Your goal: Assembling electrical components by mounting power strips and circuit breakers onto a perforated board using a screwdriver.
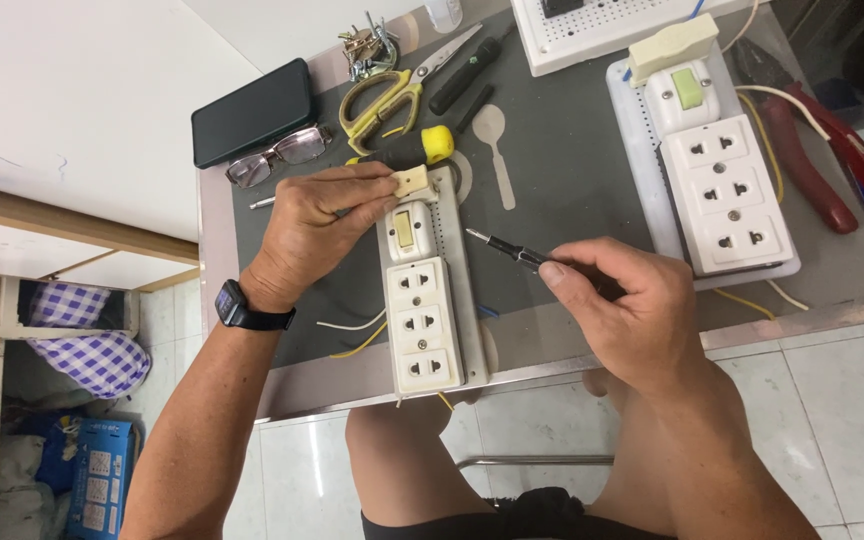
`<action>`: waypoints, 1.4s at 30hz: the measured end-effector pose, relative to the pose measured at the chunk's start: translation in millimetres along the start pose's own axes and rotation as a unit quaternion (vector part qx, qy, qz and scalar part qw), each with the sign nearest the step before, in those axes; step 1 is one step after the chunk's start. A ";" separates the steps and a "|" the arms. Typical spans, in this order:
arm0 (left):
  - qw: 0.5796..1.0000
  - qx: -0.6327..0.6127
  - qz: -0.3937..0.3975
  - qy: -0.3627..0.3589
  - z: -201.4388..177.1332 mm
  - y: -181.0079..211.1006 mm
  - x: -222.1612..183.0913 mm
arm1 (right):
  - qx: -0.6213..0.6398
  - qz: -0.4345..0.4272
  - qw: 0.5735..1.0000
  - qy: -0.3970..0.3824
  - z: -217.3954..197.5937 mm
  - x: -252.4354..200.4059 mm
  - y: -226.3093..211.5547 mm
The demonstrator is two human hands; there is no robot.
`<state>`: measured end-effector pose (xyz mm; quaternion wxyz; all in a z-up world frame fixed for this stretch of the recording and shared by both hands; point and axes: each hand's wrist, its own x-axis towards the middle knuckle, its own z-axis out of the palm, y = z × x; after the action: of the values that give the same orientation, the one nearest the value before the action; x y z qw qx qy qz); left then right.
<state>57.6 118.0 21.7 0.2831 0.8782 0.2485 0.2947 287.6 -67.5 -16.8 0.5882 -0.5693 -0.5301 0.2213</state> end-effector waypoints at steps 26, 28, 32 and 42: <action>0.997 -0.049 -0.044 -0.029 -15.7 10.2 -15.3 | -0.003 -0.016 1.000 0.010 -1.2 -2.8 2.0; 1.000 -0.008 -0.013 0.000 -8.0 10.3 -16.4 | -0.001 -0.019 1.000 0.006 -1.4 -3.7 3.8; 0.980 0.185 0.067 -0.013 8.0 13.2 -16.3 | -0.006 -0.018 1.000 0.017 -0.9 -4.9 6.3; 0.942 0.269 -0.188 0.075 30.1 92.2 -57.0 | -0.035 0.014 0.999 -0.001 -2.4 -9.7 -10.6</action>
<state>62.3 7.0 39.5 0.0666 0.8343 0.4994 0.2236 282.8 -79.6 -10.3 0.5645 -0.5967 -0.5298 0.2114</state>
